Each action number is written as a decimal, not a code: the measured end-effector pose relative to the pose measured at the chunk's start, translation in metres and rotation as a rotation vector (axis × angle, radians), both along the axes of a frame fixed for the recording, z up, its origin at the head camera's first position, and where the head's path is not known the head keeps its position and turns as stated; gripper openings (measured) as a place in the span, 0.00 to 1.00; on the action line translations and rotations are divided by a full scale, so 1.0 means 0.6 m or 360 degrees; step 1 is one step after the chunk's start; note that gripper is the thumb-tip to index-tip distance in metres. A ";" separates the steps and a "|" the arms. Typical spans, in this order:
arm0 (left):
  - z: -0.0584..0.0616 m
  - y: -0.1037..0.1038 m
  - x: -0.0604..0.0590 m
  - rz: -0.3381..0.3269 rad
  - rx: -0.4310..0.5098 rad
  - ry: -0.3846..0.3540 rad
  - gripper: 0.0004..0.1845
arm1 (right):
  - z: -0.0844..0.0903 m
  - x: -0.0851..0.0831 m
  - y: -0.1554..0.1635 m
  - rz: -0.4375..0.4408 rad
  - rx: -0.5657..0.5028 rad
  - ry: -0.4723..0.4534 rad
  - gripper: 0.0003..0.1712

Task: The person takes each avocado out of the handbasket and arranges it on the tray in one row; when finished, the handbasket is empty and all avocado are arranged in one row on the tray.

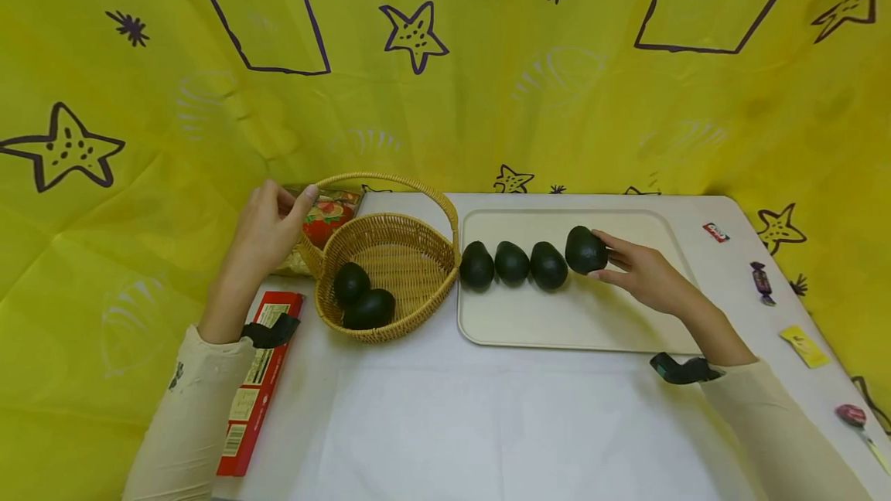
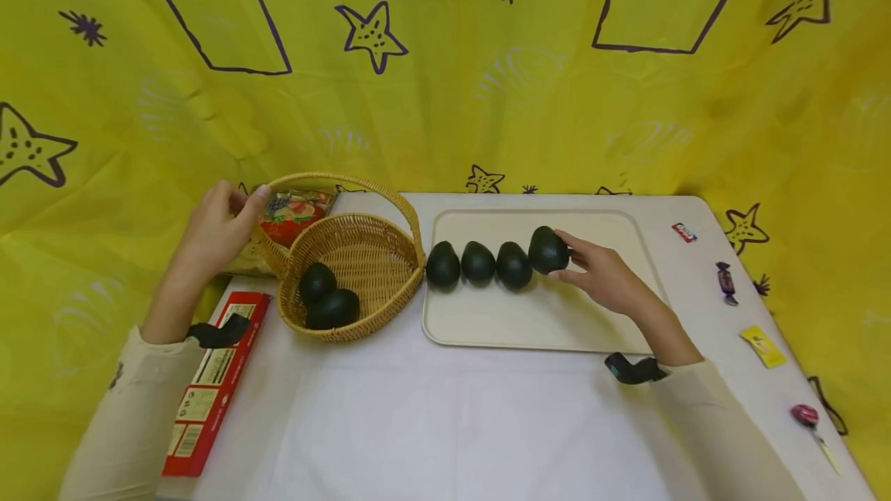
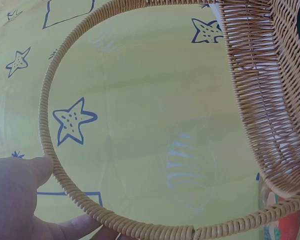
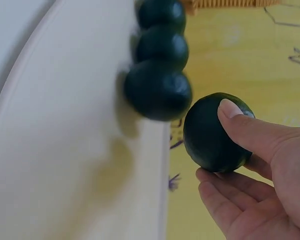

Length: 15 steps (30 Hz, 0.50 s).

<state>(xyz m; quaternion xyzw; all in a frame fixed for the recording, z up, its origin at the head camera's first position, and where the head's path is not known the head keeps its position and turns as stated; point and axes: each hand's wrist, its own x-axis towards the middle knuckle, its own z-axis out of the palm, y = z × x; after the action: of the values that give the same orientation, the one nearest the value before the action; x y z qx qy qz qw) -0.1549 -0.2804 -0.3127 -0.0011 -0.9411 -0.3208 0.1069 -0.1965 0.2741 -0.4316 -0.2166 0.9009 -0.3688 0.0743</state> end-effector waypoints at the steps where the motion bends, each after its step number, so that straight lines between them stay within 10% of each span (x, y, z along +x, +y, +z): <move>1: 0.000 0.000 0.000 0.0004 -0.0001 -0.0001 0.35 | -0.004 -0.002 0.004 -0.0007 0.0002 -0.0003 0.46; 15: 0.000 0.000 0.000 0.0001 0.0014 -0.0003 0.35 | -0.062 -0.025 0.021 0.0011 0.0040 -0.0115 0.45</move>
<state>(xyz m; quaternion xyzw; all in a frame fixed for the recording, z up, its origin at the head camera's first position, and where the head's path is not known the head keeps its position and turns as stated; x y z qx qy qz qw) -0.1548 -0.2801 -0.3128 -0.0001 -0.9398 -0.3248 0.1060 -0.2113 0.2869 -0.4689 -0.2054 0.9014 -0.3646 0.1107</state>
